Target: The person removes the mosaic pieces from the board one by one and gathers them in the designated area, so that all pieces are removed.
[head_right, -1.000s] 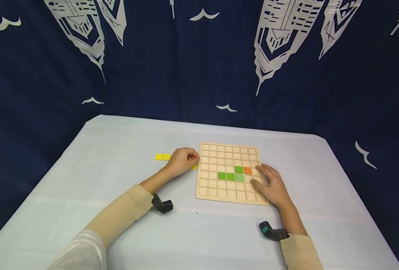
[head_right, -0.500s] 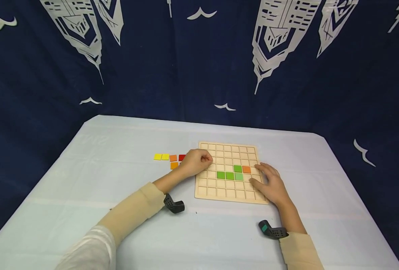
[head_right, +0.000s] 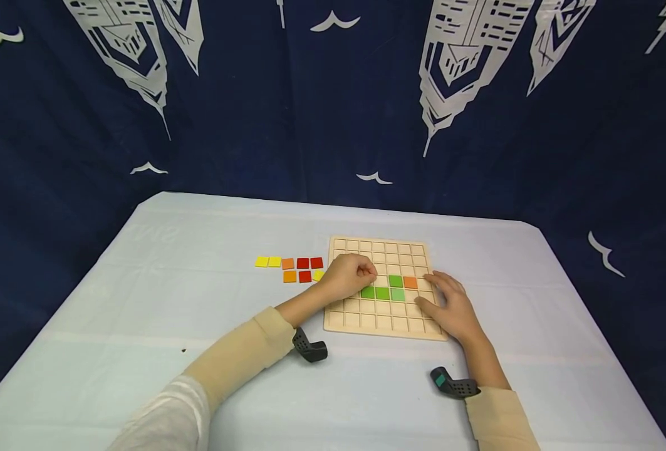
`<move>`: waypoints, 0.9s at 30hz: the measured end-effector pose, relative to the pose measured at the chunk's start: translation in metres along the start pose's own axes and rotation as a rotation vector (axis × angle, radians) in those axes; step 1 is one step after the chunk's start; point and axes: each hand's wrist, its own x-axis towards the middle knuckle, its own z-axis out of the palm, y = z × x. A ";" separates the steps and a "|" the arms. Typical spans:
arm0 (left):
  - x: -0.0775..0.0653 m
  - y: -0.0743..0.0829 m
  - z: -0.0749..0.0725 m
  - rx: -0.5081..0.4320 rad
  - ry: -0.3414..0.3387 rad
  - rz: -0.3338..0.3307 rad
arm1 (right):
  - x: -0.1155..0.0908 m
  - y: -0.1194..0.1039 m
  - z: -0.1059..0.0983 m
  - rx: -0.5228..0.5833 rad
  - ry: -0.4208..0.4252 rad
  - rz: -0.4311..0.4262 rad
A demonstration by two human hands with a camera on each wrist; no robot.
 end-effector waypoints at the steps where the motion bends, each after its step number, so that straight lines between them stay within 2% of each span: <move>1: 0.000 0.001 0.002 -0.004 -0.001 0.002 | 0.000 0.000 0.000 0.000 -0.001 0.001; 6: 0.003 0.002 0.010 -0.006 -0.008 0.014 | 0.000 -0.001 0.000 -0.005 0.002 0.003; 14: 0.008 0.008 0.024 -0.058 -0.006 -0.018 | 0.000 0.001 -0.001 -0.010 0.000 0.015; 20: 0.013 0.009 0.034 -0.031 0.005 -0.029 | 0.001 0.000 -0.001 0.001 -0.007 0.007; 27: 0.014 0.009 0.038 0.028 0.004 -0.061 | 0.000 -0.001 -0.001 -0.002 -0.014 0.016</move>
